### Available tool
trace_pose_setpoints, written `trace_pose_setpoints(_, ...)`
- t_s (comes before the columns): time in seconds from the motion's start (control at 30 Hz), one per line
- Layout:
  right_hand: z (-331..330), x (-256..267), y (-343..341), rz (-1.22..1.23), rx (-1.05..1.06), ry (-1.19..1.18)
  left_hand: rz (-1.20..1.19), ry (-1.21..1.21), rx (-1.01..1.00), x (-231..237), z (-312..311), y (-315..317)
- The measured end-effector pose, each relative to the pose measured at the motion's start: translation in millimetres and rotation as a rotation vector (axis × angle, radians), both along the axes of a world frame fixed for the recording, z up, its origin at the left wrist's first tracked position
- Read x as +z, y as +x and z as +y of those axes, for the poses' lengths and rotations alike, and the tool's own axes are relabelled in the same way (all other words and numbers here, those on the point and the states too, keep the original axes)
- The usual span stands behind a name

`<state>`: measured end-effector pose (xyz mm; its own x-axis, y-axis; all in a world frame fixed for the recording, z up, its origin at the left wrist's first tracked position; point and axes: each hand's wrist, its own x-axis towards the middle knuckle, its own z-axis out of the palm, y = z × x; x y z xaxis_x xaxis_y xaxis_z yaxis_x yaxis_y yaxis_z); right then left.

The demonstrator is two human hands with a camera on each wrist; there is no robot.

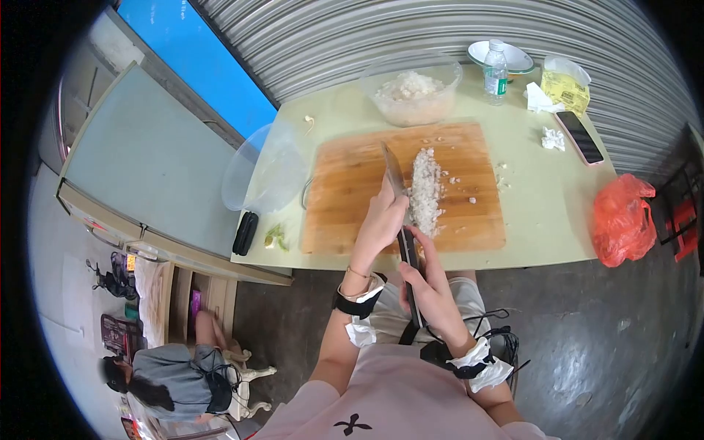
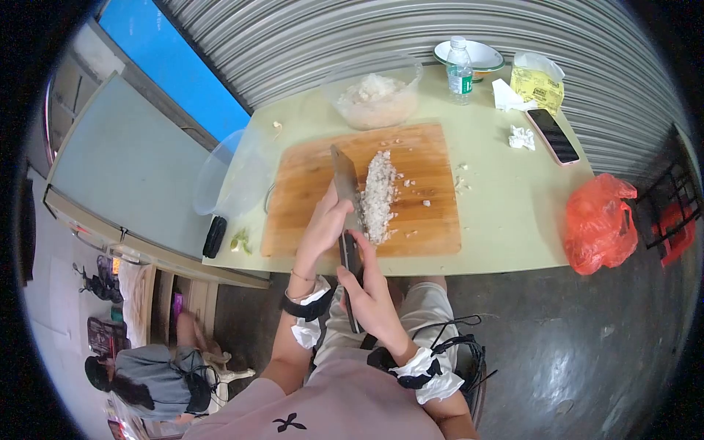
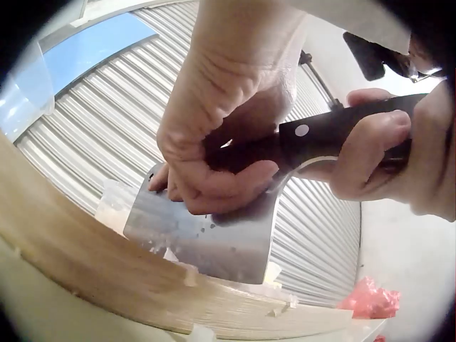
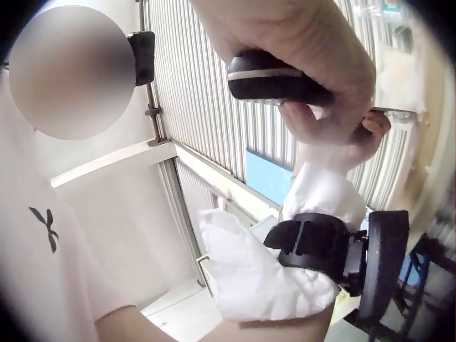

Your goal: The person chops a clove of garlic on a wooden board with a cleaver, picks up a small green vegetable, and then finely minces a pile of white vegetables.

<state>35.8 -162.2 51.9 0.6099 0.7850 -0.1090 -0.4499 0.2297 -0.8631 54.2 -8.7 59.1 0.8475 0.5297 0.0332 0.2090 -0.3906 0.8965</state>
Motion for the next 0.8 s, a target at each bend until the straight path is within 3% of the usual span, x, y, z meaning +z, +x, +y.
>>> trace_pose_setpoints(0.4,-8,8,15,-0.037,0.201,0.071,0.012,0.054,0.022,24,-3,-11)
trace_pose_setpoints(0.53,-18,13,31,-0.352,0.235,-0.015,-0.088,0.014,0.067,16,-8,-15)
trace_pose_setpoints(0.6,-27,20,43,-0.342,0.277,-0.060,-0.158,-0.133,0.067,16,-11,-19)
trace_pose_setpoints(0.63,-31,26,48,-0.207,0.312,-0.029,-0.161,-0.140,0.071,17,-11,-22)
trace_pose_setpoints(0.7,-35,30,56,-0.014,0.336,0.030,-0.139,-0.380,0.036,22,-2,-33)
trace_pose_setpoints(0.73,-37,30,60,-0.017,0.344,0.026,-0.145,-0.384,0.043,21,4,-37)
trace_pose_setpoints(0.8,-40,30,67,-0.086,0.370,0.019,-0.195,-0.158,0.050,13,21,-45)
